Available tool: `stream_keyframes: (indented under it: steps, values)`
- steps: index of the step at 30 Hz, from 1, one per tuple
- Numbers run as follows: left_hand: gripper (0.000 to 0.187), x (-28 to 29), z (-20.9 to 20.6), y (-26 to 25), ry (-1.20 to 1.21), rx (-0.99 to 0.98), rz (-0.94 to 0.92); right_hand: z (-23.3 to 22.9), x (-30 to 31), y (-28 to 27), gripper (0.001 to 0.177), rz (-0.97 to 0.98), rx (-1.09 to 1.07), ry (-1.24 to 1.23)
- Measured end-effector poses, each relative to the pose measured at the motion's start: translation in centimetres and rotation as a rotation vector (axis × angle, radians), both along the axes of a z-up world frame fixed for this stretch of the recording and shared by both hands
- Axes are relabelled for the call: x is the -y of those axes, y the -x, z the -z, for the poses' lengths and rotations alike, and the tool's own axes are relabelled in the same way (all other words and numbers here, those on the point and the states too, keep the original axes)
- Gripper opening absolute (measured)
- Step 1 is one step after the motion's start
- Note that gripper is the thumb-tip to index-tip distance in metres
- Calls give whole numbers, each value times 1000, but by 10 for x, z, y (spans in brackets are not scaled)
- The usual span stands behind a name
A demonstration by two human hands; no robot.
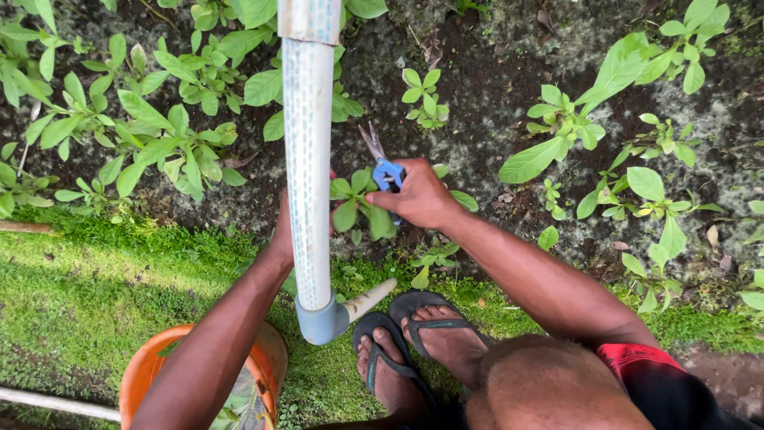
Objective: The person uses pruning shears to cut the tops of small green leafy plants growing in a vertical garden. The harvested leaves are collected in an orange bucket placed nearby.
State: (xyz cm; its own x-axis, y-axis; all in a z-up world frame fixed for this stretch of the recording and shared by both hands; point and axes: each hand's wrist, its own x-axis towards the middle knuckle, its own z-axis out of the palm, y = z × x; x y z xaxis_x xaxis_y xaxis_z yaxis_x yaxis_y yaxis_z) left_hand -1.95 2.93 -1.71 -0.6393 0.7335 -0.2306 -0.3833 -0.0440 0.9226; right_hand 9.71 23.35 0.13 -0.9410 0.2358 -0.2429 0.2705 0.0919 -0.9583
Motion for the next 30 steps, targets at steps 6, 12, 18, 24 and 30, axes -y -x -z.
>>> stream_keyframes:
  steps: [6,12,18,24,30]
  values:
    - [57,-37,-8,-7,19,-514,34,-23,-23,-12,12,75,80,-270]
    - [52,-55,-29,-12,53,-361,59,-31,-46,-18,6,58,17,-89]
    - [85,-61,-40,-7,135,-334,119,-22,-80,-19,13,282,153,-138]
    - [86,-38,-14,-9,238,-402,132,7,-180,13,11,792,-127,-82]
    - [71,-25,14,-12,281,-446,173,70,-208,45,17,756,301,-542]
